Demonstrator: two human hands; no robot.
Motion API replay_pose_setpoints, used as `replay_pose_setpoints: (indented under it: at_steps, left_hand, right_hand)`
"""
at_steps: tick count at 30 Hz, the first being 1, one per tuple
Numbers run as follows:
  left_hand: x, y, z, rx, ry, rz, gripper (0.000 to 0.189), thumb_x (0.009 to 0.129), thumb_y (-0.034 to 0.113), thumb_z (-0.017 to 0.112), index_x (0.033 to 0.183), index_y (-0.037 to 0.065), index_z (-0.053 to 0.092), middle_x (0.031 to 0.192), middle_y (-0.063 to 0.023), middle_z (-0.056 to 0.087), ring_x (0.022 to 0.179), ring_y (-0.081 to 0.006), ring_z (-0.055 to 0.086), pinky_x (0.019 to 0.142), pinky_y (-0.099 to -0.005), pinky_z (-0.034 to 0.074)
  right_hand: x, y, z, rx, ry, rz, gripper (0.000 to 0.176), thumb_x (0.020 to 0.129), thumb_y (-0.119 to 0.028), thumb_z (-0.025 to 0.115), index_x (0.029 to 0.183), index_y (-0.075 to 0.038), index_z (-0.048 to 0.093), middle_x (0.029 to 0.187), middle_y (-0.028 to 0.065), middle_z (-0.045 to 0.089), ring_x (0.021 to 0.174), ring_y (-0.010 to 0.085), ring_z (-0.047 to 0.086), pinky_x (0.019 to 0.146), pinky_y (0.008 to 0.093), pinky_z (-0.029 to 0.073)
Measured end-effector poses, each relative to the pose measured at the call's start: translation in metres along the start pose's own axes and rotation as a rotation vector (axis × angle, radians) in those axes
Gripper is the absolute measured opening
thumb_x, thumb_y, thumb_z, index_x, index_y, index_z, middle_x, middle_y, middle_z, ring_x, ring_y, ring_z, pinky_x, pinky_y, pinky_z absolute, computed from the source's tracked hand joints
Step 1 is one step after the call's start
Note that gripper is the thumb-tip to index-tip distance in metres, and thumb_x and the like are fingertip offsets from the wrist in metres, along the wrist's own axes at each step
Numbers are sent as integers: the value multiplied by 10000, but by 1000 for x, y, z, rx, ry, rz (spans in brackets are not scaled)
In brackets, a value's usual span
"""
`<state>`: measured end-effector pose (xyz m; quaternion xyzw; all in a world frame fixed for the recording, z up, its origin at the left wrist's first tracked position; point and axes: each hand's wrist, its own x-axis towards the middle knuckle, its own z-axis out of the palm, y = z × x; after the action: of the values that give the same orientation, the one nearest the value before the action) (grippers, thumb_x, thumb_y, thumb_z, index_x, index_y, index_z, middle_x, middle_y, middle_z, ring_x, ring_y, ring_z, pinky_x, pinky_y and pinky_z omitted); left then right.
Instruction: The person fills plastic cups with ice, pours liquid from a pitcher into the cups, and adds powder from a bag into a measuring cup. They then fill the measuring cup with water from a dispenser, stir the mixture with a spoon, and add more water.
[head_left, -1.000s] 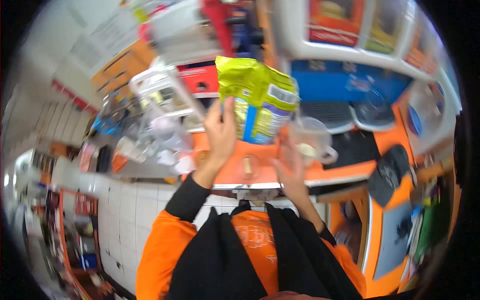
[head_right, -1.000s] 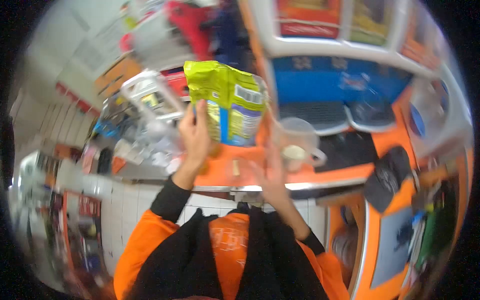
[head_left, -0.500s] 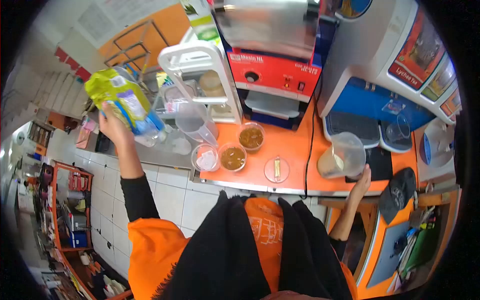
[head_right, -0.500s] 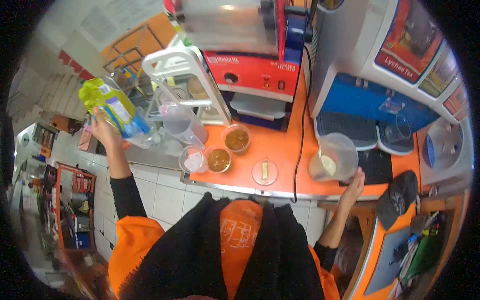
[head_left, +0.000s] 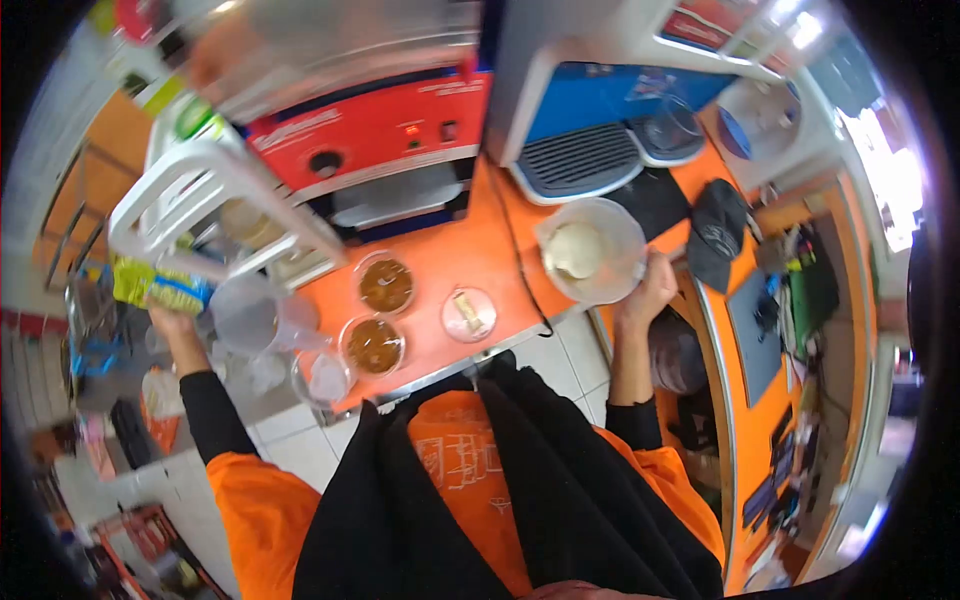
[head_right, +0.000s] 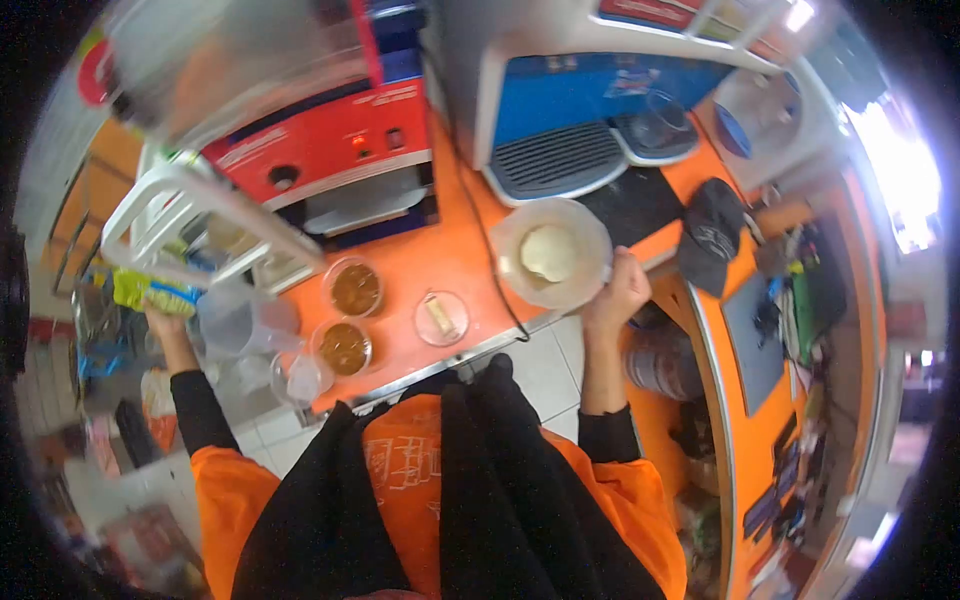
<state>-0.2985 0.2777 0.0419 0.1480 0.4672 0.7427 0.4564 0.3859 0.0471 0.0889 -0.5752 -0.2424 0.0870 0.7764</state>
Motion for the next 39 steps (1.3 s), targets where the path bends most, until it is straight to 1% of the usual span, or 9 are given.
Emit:
replay_pose_setpoints:
  at_steps: [6, 15, 16, 18, 21, 31, 32, 34, 39]
  left_hand:
    - [57, -20, -31, 357, 155, 36, 479, 944, 409, 441, 1228, 28, 501, 1161, -118, 584, 1006, -314, 592, 854, -476, 482]
    - [-26, 36, 2, 703, 338, 219, 591, 740, 279, 743, 1235, 53, 513, 1248, -163, 519, 1054, -309, 529, 848, -516, 454]
    - [4, 48, -38, 677, 128, 312, 599, 719, 299, 762, 1203, 37, 526, 1224, -159, 530, 1044, -282, 519, 849, -474, 458]
    - [-31, 64, -33, 634, 465, 510, 481, 750, 277, 744, 1093, -20, 581, 1115, -148, 589, 999, -251, 528, 850, -405, 455]
    - [-71, 111, -50, 889, 460, 828, 384, 798, 221, 698, 1053, -52, 607, 1064, -170, 621, 931, -240, 581, 831, -381, 479]
    - [-502, -82, 411, 368, -41, 1832, 193, 942, 139, 501, 976, -47, 541, 957, -179, 617, 861, -262, 609, 793, -366, 512]
    - [-531, -103, 448, 298, -490, 1634, 161, 929, 94, 491, 1012, -43, 486, 974, -175, 601, 903, -271, 595, 833, -373, 497]
    - [-562, -168, 524, 68, -720, 1292, 180, 855, 10, 539, 1025, -44, 558, 1033, -166, 596, 1028, -277, 558, 940, -417, 440]
    - [-667, -255, 679, 313, -1413, 1287, 218, 821, 65, 572, 1036, 36, 597, 1053, -136, 600, 1008, -288, 569, 900, -362, 421]
  right_hand:
    - [15, -19, -5, -94, 106, -24, 263, 904, -128, 536, 657, -41, 513, 642, -55, 436, 581, 39, 351, 519, 250, 288]
    - [84, -14, -57, -33, 188, 50, 262, 909, -195, 540, 673, -81, 534, 635, -59, 440, 580, 37, 390, 525, 226, 320]
    - [95, -15, -64, -30, 188, 58, 257, 910, -205, 540, 683, -85, 543, 634, -59, 445, 578, 39, 396, 524, 224, 325]
    - [137, -41, -78, 81, 326, 142, 206, 893, -256, 578, 768, -92, 574, 594, -72, 412, 505, 47, 343, 483, 223, 284]
    - [213, -50, -114, 146, 310, 195, 251, 892, -311, 583, 750, -107, 555, 589, -78, 331, 508, 47, 313, 472, 238, 252]
    - [433, -20, -162, 18, 239, 103, 430, 820, -472, 651, 610, -148, 462, 538, -71, 331, 473, 61, 293, 442, 256, 228]
    - [445, -15, -166, -10, 225, 96, 449, 817, -488, 652, 596, -150, 453, 537, -70, 327, 475, 60, 289, 440, 260, 217]
    - [470, 7, -180, 25, 173, 174, 438, 741, -450, 758, 687, -92, 511, 660, -13, 518, 589, 76, 456, 550, 242, 401]
    - [518, 73, -200, 192, 75, 235, 440, 712, -424, 789, 732, -67, 533, 730, 26, 566, 648, 107, 513, 598, 269, 441]
